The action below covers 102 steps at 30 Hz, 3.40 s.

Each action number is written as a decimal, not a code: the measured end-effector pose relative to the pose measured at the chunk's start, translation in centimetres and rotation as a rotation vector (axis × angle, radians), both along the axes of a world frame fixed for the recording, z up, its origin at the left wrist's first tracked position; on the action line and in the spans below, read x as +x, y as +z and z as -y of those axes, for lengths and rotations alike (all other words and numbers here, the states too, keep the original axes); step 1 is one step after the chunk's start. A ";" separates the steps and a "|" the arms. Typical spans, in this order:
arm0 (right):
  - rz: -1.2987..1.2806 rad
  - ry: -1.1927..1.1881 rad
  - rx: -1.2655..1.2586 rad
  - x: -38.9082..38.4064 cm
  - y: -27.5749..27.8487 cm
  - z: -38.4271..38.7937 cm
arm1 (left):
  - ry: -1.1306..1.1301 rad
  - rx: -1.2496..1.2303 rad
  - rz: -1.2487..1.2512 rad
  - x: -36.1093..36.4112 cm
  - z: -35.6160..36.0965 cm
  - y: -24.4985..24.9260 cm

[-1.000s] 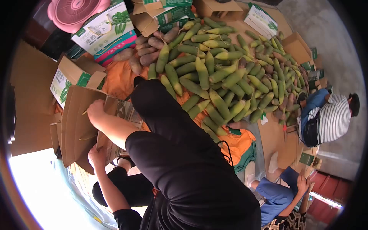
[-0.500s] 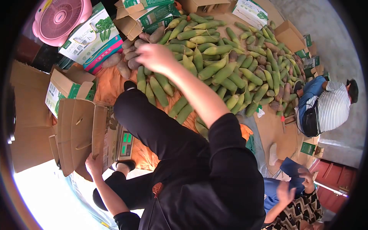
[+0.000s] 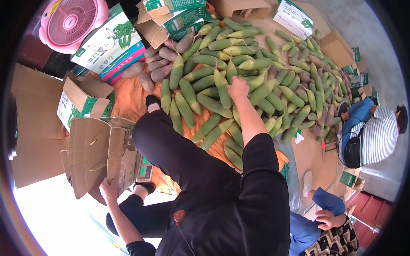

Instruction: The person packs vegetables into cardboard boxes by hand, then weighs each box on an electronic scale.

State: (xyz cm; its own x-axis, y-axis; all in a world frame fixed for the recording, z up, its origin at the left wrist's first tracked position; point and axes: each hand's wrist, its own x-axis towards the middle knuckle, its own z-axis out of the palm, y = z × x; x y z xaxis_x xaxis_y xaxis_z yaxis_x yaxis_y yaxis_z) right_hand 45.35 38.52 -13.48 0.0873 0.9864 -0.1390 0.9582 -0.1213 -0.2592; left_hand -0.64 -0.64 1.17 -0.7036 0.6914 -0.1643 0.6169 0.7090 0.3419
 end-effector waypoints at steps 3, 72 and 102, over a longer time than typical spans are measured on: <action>0.002 0.001 -0.055 -1.2 -0.3 -1.4 | -0.008 -0.074 -0.042 -0.4 -0.1 0.0; -1.475 1.045 -0.571 -38.7 24.6 22.2 | -0.150 -0.038 -0.127 -0.7 1.0 -0.7; -0.860 -1.222 -0.706 -1.2 -17.6 15.6 | -0.038 -0.088 -0.090 0.5 0.7 -0.4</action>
